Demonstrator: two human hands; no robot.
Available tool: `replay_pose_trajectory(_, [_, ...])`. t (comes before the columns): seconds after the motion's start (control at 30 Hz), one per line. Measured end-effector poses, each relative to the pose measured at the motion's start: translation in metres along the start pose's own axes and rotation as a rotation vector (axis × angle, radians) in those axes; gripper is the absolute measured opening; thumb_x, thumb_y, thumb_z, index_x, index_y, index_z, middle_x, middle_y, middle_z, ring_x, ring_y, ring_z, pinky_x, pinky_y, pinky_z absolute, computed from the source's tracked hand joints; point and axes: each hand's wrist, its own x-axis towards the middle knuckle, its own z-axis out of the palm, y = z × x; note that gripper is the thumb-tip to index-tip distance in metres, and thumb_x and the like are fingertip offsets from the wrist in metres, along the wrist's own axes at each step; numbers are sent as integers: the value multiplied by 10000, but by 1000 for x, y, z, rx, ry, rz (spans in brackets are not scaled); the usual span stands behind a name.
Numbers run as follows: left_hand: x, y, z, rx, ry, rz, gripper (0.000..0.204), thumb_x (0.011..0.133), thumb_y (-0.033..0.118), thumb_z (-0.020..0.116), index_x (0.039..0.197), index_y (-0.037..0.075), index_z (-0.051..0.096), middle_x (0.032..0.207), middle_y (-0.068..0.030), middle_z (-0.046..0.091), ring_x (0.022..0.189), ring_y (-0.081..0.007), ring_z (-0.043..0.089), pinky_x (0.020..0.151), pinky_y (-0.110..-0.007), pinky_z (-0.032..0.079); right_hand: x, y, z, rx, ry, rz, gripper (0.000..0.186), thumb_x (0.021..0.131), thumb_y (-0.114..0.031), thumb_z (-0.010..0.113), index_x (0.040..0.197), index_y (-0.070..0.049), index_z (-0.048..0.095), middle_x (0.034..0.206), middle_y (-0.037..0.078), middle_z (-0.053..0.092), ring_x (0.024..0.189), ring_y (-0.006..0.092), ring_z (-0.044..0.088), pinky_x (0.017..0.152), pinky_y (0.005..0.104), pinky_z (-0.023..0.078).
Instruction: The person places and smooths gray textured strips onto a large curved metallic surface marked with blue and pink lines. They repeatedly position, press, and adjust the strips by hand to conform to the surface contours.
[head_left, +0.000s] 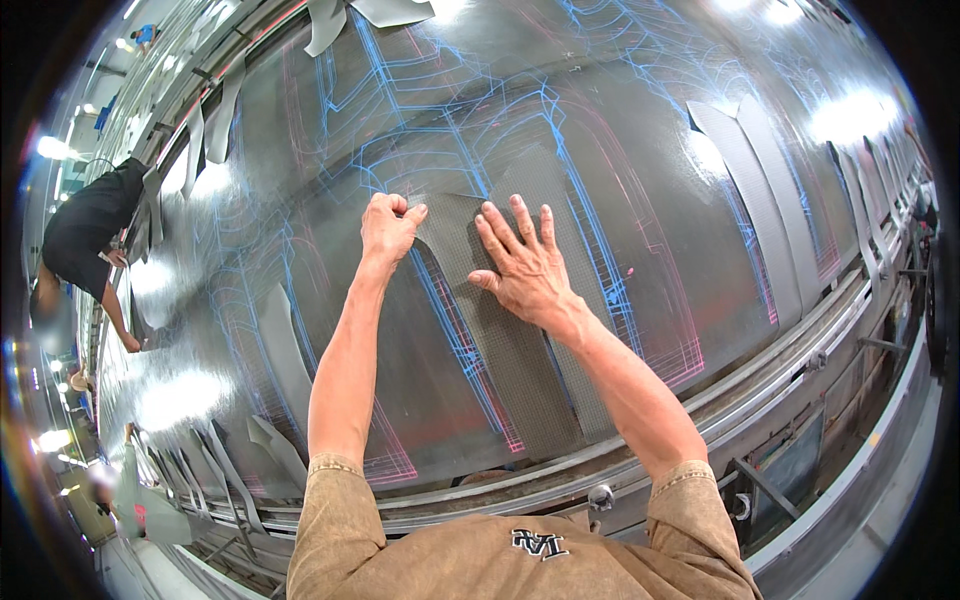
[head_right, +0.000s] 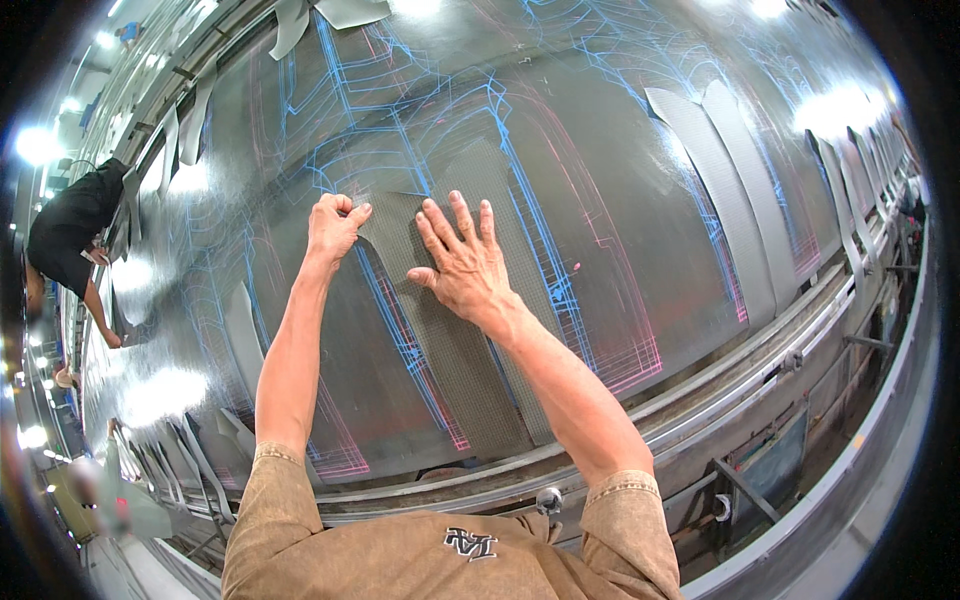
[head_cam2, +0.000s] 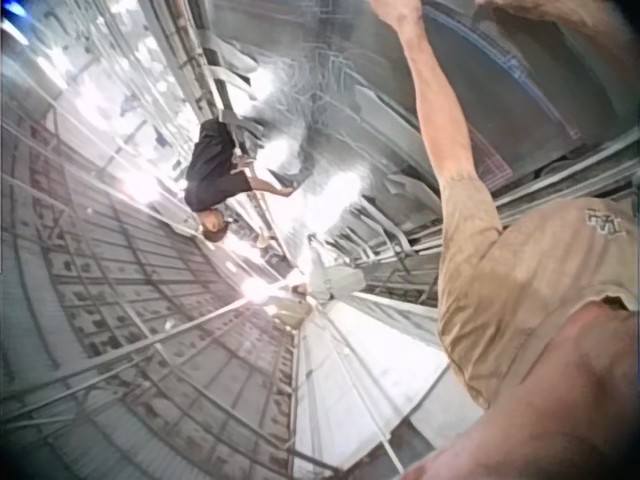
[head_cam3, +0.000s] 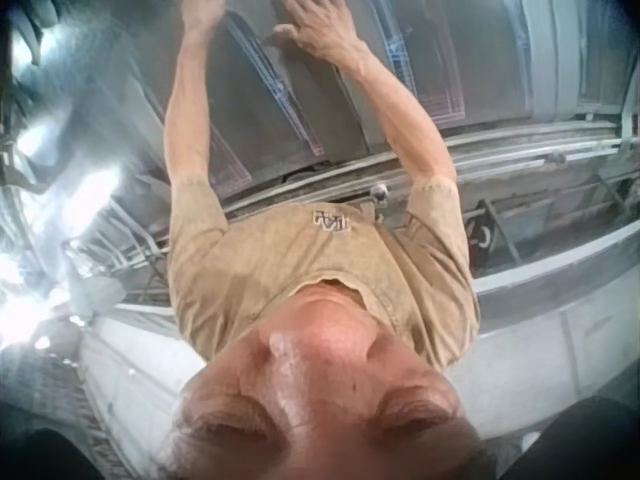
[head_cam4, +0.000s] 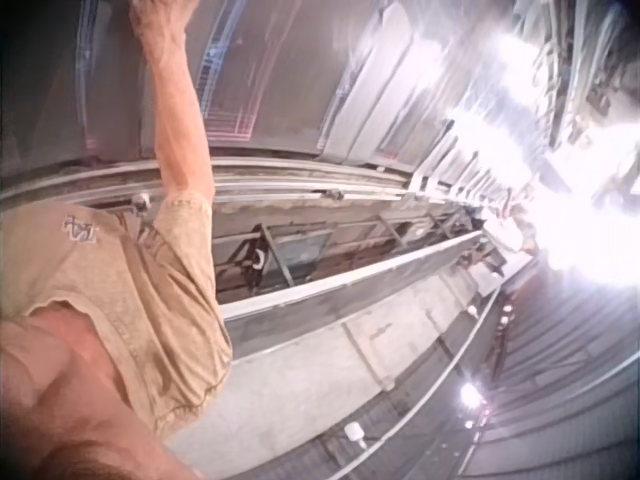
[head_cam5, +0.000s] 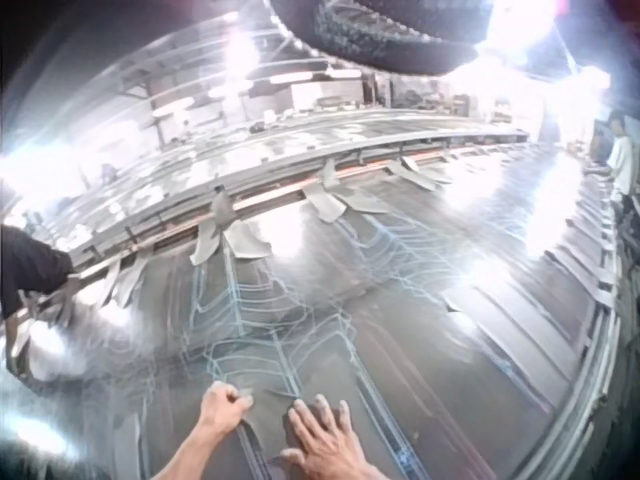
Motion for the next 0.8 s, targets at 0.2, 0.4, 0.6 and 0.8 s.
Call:
replay_pose_trajectory(0.2, [-1,-2,2,-50,-8,-16,313,764,237,782,736,3,576,867,-96,555,804,-243,561,746,-384,455,3,10,3,16,0,-23,788,922,-671,278,1512,-149,318,1593,29,225,1493,317,22,1199,567,-4])
replay_pose_trajectory(0.4, [4,-12,5,-76,-3,17,296,791,227,773,754,8,577,854,-74,546,756,-193,547,669,-341,471,12,14,-10,0,-39,-26,753,921,-642,356,1506,-169,334,1593,9,227,1491,323,42,1194,587,3])
replay_pose_trajectory(0.6, [5,-19,9,-189,-4,2,266,809,198,784,803,22,585,824,-23,536,706,-112,536,571,-284,492,-50,-12,-11,115,-79,-36,718,919,-612,400,1484,-169,378,1595,-2,223,1488,334,55,1197,591,22])
replay_pose_trajectory(0.8, [-6,-4,0,-426,-45,-106,292,791,220,808,834,-9,632,864,-23,536,726,-115,533,622,-295,488,-55,-10,-7,120,-83,-25,720,918,-619,377,1490,-182,370,1596,-13,218,1492,324,22,1200,580,-3])
